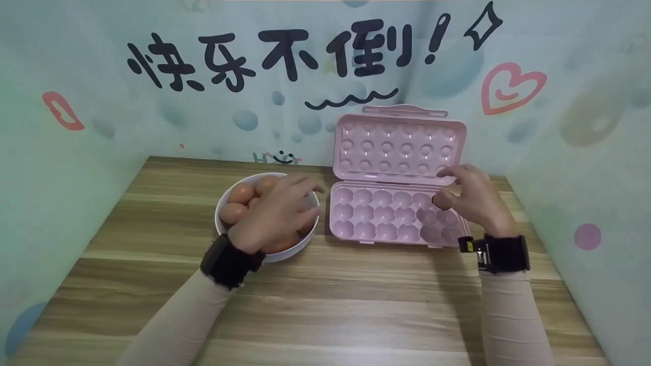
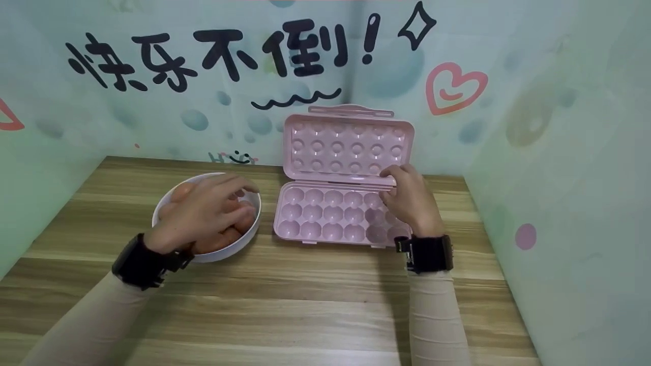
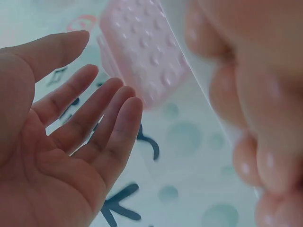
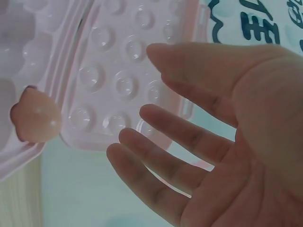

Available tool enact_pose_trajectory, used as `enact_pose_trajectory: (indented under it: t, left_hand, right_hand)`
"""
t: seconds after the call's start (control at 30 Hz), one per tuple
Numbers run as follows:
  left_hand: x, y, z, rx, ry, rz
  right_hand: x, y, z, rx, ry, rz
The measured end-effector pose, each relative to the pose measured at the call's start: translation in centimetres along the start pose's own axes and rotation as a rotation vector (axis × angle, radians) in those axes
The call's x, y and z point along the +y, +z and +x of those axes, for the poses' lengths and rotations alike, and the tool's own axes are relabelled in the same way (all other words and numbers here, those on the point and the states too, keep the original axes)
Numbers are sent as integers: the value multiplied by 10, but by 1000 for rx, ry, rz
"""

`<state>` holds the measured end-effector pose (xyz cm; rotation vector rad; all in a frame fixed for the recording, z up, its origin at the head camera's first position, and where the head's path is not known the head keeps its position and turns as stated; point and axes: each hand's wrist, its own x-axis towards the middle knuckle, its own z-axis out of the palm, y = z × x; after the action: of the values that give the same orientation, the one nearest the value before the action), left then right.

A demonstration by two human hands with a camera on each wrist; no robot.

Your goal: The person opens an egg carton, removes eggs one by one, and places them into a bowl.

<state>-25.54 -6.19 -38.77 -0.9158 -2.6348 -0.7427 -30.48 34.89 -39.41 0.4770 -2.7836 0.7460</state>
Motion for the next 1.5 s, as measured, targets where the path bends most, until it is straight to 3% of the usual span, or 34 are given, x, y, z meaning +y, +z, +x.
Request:
enact_pose_trajectory:
  t: [0.2,0.5,0.67,0.83,1.1,1.5]
  left_hand:
    - [13,25,2,33,75,-34]
    - [23,55,3,10,55,-89]
    - [29,71,4,-25,40,-122]
    - [30,85,6,-34,89,-130]
    - [27,90,7,-48,82,-121]
    - [25,91,7,-29,108,-116]
  right_hand:
    - [14,6,3,-58,45,-30]
    - [29,18,7,-72,9,-84]
    - [36,24,9,-145,32,-64]
    - [40,28,10,-207,78,-25]
    - [39,28,12,-247,103,-21]
    - [37,34,9,-169,96,13]
